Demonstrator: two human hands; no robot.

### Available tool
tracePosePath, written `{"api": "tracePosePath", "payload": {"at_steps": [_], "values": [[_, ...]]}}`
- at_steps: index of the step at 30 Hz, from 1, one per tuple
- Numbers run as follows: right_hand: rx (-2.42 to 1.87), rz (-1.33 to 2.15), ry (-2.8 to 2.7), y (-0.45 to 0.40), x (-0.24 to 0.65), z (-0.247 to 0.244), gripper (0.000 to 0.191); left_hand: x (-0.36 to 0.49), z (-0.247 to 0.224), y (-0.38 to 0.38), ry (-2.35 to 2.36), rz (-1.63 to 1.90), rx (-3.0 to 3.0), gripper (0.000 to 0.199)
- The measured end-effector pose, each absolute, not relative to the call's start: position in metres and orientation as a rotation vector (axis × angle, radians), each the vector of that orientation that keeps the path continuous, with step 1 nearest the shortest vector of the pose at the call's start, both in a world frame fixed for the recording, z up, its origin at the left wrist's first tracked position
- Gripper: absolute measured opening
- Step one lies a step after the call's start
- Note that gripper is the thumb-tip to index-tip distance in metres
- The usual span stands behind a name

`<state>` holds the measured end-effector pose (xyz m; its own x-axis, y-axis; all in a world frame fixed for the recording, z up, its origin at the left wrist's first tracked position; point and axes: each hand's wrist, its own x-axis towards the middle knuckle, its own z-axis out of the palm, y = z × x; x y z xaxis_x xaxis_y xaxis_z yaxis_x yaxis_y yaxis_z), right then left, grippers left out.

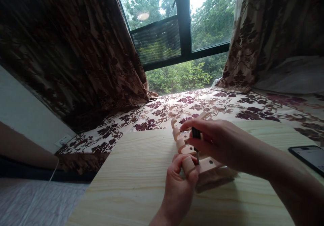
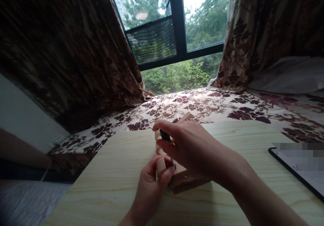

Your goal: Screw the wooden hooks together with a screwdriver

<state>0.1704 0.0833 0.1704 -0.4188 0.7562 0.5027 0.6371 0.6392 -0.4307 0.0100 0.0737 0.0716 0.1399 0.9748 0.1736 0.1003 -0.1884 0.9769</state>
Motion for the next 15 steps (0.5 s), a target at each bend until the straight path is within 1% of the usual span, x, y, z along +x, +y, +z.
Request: {"api": "tracePosePath", "payload": {"at_steps": [2,5,7,11,15], "values": [[-1.068,0.241,-2.170,0.0823,0.1715,0.1700,0.029,0.0096,0.0706,0.0738,1.101,1.191,1.483,0.010],[-1.027,0.359,-2.179,0.0803,0.1735,0.1699,0.035,0.0096,0.0698,0.0746,1.103,1.195,1.480,0.011],[-1.035,0.403,-2.189,0.0797,0.1748,0.1710,0.035,0.0099,0.0698,0.0751,1.102,1.193,1.480,0.011],[-1.075,0.315,-2.190,0.0810,0.1754,0.1731,0.031,0.0106,0.0707,0.0749,1.101,1.189,1.479,0.011],[-1.025,0.303,-2.169,0.0817,0.1728,0.1715,0.032,0.0111,0.0728,0.0737,1.103,1.192,1.481,0.010]]}}
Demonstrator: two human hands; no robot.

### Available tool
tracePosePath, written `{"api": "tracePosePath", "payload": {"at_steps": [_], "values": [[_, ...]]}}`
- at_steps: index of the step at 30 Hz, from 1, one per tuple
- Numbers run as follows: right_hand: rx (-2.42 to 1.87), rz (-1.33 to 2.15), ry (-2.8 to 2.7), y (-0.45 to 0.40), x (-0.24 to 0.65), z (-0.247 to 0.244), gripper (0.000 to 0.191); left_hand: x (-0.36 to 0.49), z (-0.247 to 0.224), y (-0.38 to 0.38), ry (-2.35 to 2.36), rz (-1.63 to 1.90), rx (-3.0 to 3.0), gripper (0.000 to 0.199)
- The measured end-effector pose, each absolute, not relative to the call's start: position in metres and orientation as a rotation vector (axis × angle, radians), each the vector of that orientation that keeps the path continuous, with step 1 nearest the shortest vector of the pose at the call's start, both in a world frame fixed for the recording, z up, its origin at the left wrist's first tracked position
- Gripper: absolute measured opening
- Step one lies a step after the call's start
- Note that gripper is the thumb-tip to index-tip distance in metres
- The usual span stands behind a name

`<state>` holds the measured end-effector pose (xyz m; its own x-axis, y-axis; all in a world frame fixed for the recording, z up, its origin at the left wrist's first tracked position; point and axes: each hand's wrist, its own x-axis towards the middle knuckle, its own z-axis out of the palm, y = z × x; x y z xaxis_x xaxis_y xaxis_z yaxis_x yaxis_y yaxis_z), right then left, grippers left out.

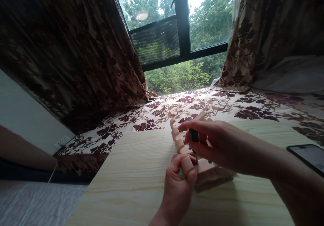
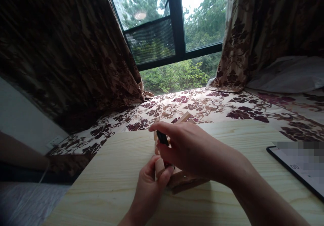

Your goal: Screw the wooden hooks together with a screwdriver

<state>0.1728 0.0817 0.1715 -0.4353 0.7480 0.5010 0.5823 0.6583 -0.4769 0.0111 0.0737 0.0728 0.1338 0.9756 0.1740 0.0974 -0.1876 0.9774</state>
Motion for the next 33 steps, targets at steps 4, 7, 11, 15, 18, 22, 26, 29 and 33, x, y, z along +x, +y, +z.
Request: {"api": "tracePosePath", "payload": {"at_steps": [4,7,11,15,18,22,26,29,33], "values": [[-1.050,0.314,-2.195,0.0821,0.1724,0.1714,0.032,0.0117,0.0738,0.0738,1.104,1.194,1.482,0.010],[-1.078,0.304,-2.175,0.0823,0.1742,0.1730,0.028,0.0120,0.0729,0.0741,1.102,1.193,1.481,0.011],[-1.009,0.397,-2.175,0.0798,0.1764,0.1734,0.031,0.0117,0.0715,0.0737,1.095,1.195,1.477,0.011],[-0.978,0.447,-2.169,0.0796,0.1762,0.1715,0.027,0.0111,0.0727,0.0734,1.095,1.199,1.488,0.011],[-1.012,0.424,-2.154,0.0820,0.1758,0.1707,0.020,0.0110,0.0733,0.0736,1.100,1.202,1.491,0.011],[-0.991,0.468,-2.150,0.0815,0.1765,0.1722,0.019,0.0113,0.0719,0.0732,1.096,1.201,1.483,0.011],[-1.008,0.531,-2.166,0.0790,0.1762,0.1750,0.008,0.0112,0.0708,0.0729,1.092,1.195,1.487,0.011],[-1.027,0.500,-2.158,0.0818,0.1747,0.1752,0.005,0.0105,0.0707,0.0733,1.093,1.190,1.494,0.011],[-1.032,0.475,-2.138,0.0858,0.1739,0.1737,0.006,0.0102,0.0712,0.0742,1.091,1.189,1.499,0.012]]}}
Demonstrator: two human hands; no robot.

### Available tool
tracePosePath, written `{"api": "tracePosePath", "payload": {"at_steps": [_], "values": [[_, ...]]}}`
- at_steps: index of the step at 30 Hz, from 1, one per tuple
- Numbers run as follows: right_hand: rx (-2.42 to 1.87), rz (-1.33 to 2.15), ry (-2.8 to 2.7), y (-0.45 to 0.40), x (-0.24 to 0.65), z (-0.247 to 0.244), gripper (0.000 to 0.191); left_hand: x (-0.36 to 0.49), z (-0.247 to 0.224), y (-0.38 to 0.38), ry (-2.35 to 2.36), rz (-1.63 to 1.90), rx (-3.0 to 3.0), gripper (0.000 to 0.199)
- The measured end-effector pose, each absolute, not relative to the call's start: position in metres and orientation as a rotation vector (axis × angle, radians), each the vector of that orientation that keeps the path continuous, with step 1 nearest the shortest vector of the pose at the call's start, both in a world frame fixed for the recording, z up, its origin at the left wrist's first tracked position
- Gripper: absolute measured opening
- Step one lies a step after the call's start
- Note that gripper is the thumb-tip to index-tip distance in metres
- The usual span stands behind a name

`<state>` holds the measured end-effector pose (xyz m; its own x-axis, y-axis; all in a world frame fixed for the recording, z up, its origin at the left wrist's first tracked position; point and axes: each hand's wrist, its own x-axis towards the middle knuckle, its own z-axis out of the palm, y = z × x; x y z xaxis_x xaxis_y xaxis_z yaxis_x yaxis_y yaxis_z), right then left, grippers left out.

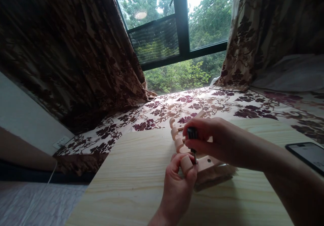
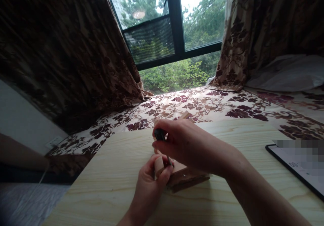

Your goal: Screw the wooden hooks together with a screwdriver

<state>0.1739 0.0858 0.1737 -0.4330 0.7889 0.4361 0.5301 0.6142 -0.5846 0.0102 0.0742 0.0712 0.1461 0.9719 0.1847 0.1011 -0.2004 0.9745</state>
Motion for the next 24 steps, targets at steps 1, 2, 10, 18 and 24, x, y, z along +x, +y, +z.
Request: {"api": "tracePosePath", "payload": {"at_steps": [1,2,10,18,24], "values": [[-1.022,0.492,-2.136,0.0857,0.1739,0.1734,0.010,0.0104,0.0714,0.0742,1.093,1.193,1.498,0.012],[-1.012,0.510,-2.137,0.0853,0.1740,0.1732,0.015,0.0107,0.0717,0.0742,1.094,1.197,1.497,0.012],[-1.026,0.371,-2.126,0.0881,0.1747,0.1696,0.005,0.0114,0.0722,0.0733,1.094,1.211,1.492,0.009],[-1.011,0.474,-2.150,0.0824,0.1776,0.1731,0.017,0.0109,0.0718,0.0737,1.096,1.195,1.494,0.010],[-1.041,0.370,-2.112,0.0862,0.1766,0.1710,0.008,0.0095,0.0687,0.0747,1.094,1.182,1.501,0.011]]}}
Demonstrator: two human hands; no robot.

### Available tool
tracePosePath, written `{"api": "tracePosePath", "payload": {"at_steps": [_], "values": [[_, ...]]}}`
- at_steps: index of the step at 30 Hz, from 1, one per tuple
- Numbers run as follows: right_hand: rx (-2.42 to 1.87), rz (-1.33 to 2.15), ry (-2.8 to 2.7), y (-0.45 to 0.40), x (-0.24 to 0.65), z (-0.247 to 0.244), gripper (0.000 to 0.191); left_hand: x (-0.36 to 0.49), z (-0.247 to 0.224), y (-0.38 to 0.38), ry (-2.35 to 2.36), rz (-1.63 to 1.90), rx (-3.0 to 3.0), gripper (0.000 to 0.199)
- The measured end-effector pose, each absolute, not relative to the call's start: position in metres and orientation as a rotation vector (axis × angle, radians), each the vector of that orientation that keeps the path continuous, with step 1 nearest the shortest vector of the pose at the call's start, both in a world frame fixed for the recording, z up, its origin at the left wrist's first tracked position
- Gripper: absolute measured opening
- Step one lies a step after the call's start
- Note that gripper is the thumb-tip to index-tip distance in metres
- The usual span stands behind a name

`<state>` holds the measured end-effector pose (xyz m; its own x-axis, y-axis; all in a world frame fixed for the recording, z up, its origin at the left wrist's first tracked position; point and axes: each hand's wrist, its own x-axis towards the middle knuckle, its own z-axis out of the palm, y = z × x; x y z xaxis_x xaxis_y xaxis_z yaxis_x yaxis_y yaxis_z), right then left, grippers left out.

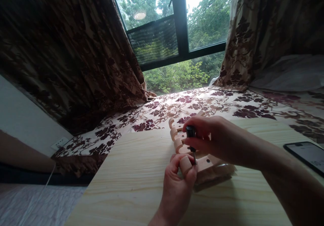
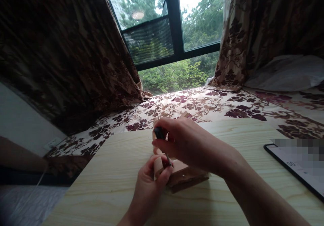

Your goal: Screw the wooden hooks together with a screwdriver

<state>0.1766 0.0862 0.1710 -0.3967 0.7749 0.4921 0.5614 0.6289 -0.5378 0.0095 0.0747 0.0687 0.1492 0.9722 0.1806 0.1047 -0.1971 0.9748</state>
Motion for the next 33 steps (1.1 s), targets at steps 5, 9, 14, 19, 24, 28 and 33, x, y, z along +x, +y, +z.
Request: {"api": "tracePosePath", "payload": {"at_steps": [5,9,14,19,24,28,33], "values": [[-1.012,0.491,-2.104,0.0861,0.1731,0.1716,0.024,0.0095,0.0689,0.0753,1.101,1.185,1.505,0.012],[-1.020,0.416,-2.107,0.0884,0.1713,0.1683,0.022,0.0099,0.0687,0.0746,1.107,1.192,1.503,0.012],[-1.088,0.271,-2.085,0.0932,0.1706,0.1666,0.019,0.0096,0.0674,0.0748,1.113,1.195,1.505,0.011],[-1.028,0.347,-2.098,0.0901,0.1732,0.1689,0.023,0.0090,0.0671,0.0752,1.108,1.196,1.509,0.013],[-1.020,0.411,-2.129,0.0885,0.1748,0.1702,0.023,0.0094,0.0667,0.0766,1.115,1.185,1.504,0.016],[-1.100,0.339,-2.107,0.0916,0.1717,0.1698,0.023,0.0095,0.0667,0.0781,1.127,1.200,1.530,0.015],[-1.087,0.455,-2.145,0.0852,0.1703,0.1746,0.026,0.0081,0.0664,0.0794,1.132,1.190,1.541,0.018]]}}
